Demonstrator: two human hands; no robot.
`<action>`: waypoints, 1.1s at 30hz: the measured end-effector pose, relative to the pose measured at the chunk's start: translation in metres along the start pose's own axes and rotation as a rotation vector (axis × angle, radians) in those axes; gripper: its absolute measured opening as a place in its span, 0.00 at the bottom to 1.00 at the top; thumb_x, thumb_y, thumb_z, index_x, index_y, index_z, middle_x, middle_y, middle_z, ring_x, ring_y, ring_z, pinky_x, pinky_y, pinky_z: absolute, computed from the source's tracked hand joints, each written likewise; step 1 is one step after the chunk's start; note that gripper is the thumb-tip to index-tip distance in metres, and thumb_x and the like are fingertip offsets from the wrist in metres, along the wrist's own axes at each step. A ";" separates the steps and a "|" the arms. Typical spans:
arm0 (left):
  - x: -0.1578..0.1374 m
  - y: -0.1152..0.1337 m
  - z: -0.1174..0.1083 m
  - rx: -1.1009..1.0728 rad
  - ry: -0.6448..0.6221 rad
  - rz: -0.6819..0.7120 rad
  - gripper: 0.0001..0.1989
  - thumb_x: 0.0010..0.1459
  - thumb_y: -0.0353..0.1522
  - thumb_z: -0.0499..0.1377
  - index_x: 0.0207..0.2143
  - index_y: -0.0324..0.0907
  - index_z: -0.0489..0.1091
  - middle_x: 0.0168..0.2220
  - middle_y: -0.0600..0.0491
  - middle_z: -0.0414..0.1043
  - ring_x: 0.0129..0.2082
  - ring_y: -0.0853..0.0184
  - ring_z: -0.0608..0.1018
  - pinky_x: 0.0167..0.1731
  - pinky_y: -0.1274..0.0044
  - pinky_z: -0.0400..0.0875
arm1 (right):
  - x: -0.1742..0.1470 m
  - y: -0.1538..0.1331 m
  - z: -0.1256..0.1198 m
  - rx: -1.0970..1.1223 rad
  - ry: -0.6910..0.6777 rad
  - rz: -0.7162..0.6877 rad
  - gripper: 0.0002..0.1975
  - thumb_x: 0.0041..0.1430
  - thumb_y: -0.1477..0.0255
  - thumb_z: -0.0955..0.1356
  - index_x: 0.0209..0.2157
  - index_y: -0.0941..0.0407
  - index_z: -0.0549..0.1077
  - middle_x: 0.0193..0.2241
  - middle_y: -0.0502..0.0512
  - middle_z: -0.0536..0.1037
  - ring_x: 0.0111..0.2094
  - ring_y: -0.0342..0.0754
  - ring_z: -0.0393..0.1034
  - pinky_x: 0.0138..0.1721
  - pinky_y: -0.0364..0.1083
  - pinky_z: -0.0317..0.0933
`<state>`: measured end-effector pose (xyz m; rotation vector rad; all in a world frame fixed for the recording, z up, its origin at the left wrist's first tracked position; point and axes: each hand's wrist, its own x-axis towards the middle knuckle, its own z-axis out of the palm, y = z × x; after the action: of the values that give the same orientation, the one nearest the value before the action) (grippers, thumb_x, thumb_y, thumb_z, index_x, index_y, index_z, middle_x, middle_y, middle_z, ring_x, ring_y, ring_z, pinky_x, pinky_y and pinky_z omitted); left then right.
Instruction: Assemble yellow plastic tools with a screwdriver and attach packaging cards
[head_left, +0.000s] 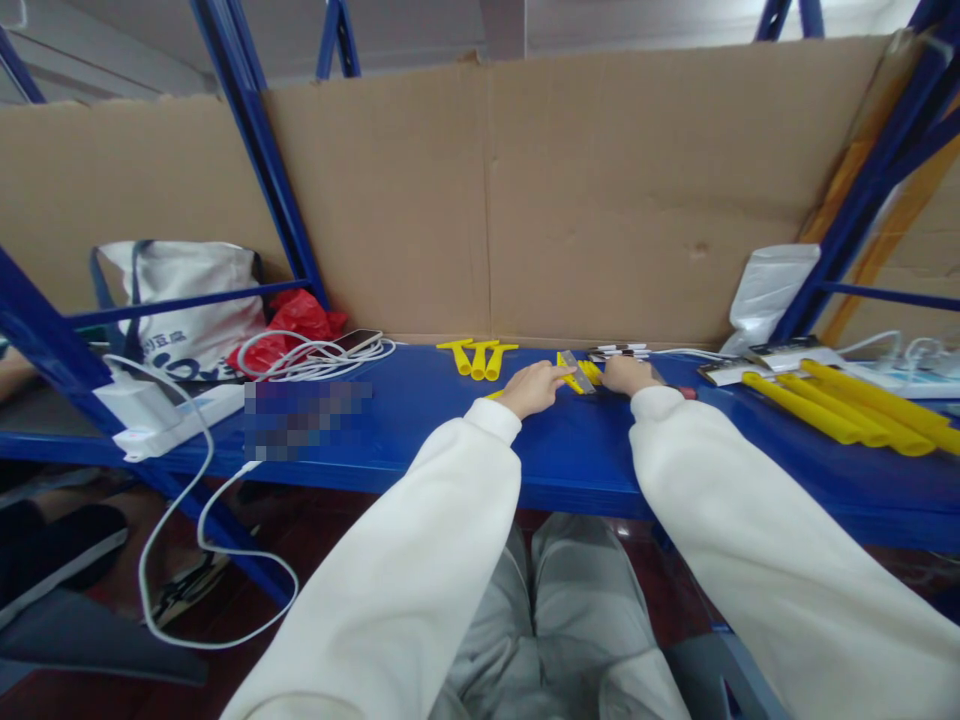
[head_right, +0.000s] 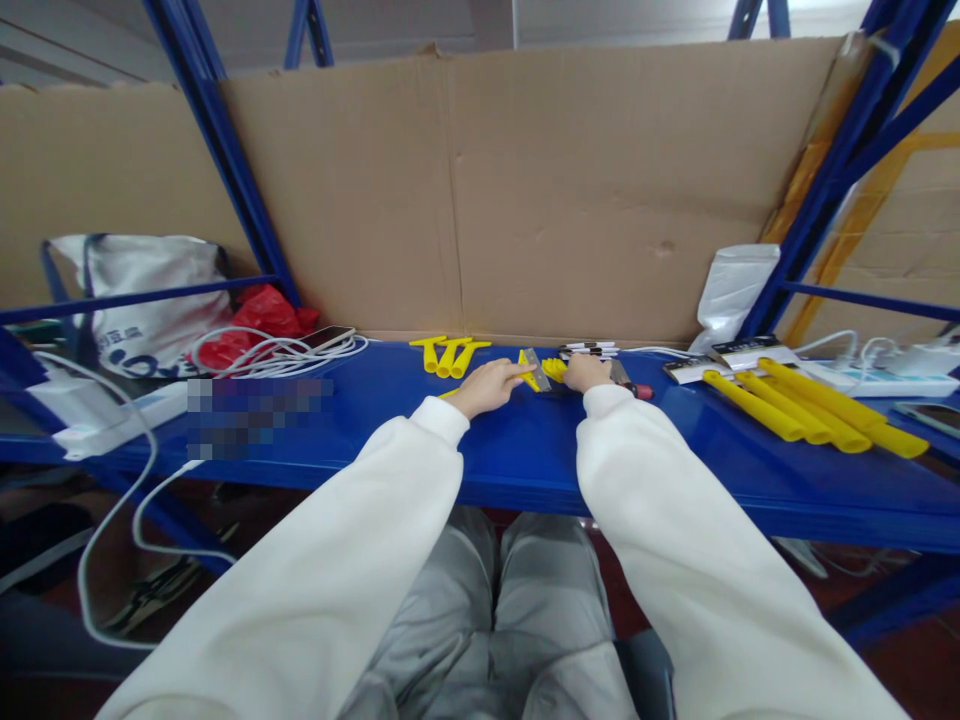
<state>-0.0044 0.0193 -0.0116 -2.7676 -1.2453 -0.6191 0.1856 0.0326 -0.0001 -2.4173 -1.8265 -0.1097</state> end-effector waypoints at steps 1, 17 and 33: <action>0.000 0.000 0.000 0.002 -0.001 0.003 0.21 0.66 0.33 0.49 0.59 0.50 0.66 0.47 0.47 0.72 0.47 0.62 0.75 0.49 0.73 0.67 | -0.001 0.001 0.000 0.013 -0.007 -0.005 0.21 0.58 0.68 0.64 0.51 0.62 0.73 0.48 0.71 0.75 0.53 0.59 0.69 0.50 0.54 0.61; -0.002 0.000 -0.001 0.006 -0.014 0.002 0.22 0.66 0.33 0.49 0.62 0.48 0.62 0.50 0.47 0.73 0.50 0.60 0.75 0.49 0.71 0.67 | -0.015 0.010 -0.008 0.135 0.117 0.071 0.19 0.56 0.73 0.63 0.47 0.64 0.75 0.46 0.72 0.76 0.52 0.61 0.70 0.50 0.54 0.60; 0.000 0.000 0.000 -0.031 -0.001 -0.021 0.24 0.64 0.32 0.52 0.62 0.43 0.60 0.55 0.43 0.70 0.55 0.60 0.72 0.52 0.71 0.66 | -0.009 0.006 -0.014 1.410 0.183 0.048 0.07 0.62 0.68 0.65 0.31 0.57 0.68 0.18 0.50 0.71 0.19 0.43 0.67 0.23 0.41 0.63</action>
<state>-0.0050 0.0192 -0.0117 -2.7839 -1.2776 -0.6443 0.1889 0.0208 0.0124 -1.3351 -1.0561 0.6847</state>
